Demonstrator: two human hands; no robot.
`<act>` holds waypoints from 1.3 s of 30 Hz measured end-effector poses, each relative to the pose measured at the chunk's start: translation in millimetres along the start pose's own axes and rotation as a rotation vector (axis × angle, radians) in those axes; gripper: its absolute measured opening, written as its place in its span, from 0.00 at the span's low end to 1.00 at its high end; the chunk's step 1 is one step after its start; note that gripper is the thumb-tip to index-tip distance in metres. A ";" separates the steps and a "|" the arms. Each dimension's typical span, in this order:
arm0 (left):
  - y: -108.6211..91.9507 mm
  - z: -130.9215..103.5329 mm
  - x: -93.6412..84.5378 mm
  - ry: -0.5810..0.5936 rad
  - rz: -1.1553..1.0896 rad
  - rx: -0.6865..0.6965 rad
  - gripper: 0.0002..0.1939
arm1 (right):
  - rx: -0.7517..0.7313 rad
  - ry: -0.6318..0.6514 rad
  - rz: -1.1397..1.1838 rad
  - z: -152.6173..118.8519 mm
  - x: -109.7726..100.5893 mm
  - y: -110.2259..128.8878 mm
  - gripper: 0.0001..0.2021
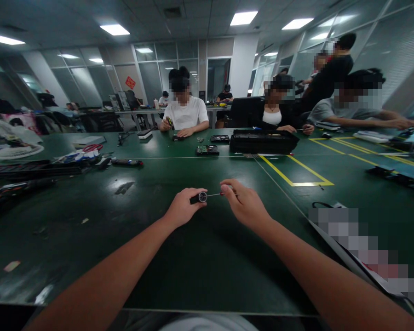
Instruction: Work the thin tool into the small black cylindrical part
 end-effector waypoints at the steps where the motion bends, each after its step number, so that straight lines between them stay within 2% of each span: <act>1: -0.2 0.0 0.0 -0.002 0.005 0.003 0.20 | 0.013 -0.008 -0.002 0.7 -0.4 -2.2 0.16; 8: -1.4 0.7 3.5 0.034 0.015 -0.008 0.20 | -0.076 -0.037 0.099 -3.6 -2.9 4.5 0.12; 10: -1.8 0.4 2.9 0.027 0.016 -0.011 0.20 | -0.067 -0.035 0.103 -3.9 -4.3 4.8 0.11; 13: -2.7 0.5 3.5 0.033 0.028 -0.011 0.20 | -0.010 -0.025 0.062 -2.0 -3.8 0.5 0.16; 16: -3.1 0.9 3.6 0.037 0.036 -0.015 0.20 | -0.006 -0.039 0.102 -1.0 -2.1 -3.2 0.11; 21: -4.8 0.4 -1.0 0.006 0.038 -0.024 0.20 | -0.027 -0.112 0.387 0.3 -0.7 -14.9 0.09; 24: -15.3 -1.0 -5.3 -0.035 0.041 0.051 0.19 | 0.048 -0.174 0.727 3.7 4.2 -36.7 0.12; 26: -20.5 -2.3 -8.5 -0.072 0.034 0.087 0.19 | 0.143 -0.258 0.991 3.3 9.9 -56.8 0.16; 27: -20.5 -2.6 -9.1 -0.081 0.029 0.084 0.19 | 0.179 -0.303 1.048 2.3 10.9 -64.2 0.16; 31: -12.7 -1.8 -5.0 -0.040 0.020 0.015 0.20 | 0.176 -0.387 0.985 -0.5 4.3 -69.8 0.14; 39: -14.2 0.0 -1.2 0.009 0.040 -0.011 0.20 | -0.002 -0.292 0.581 -3.2 -6.0 -31.7 0.14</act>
Point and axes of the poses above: each hand's wrist, its own z-axis towards the middle knuckle, its own x-axis out of the palm, y = z × x, the point moved 9 cm from there along z, towards the middle knuckle, and after that the axes turned 14 degrees about y, right-handed, at the moved point
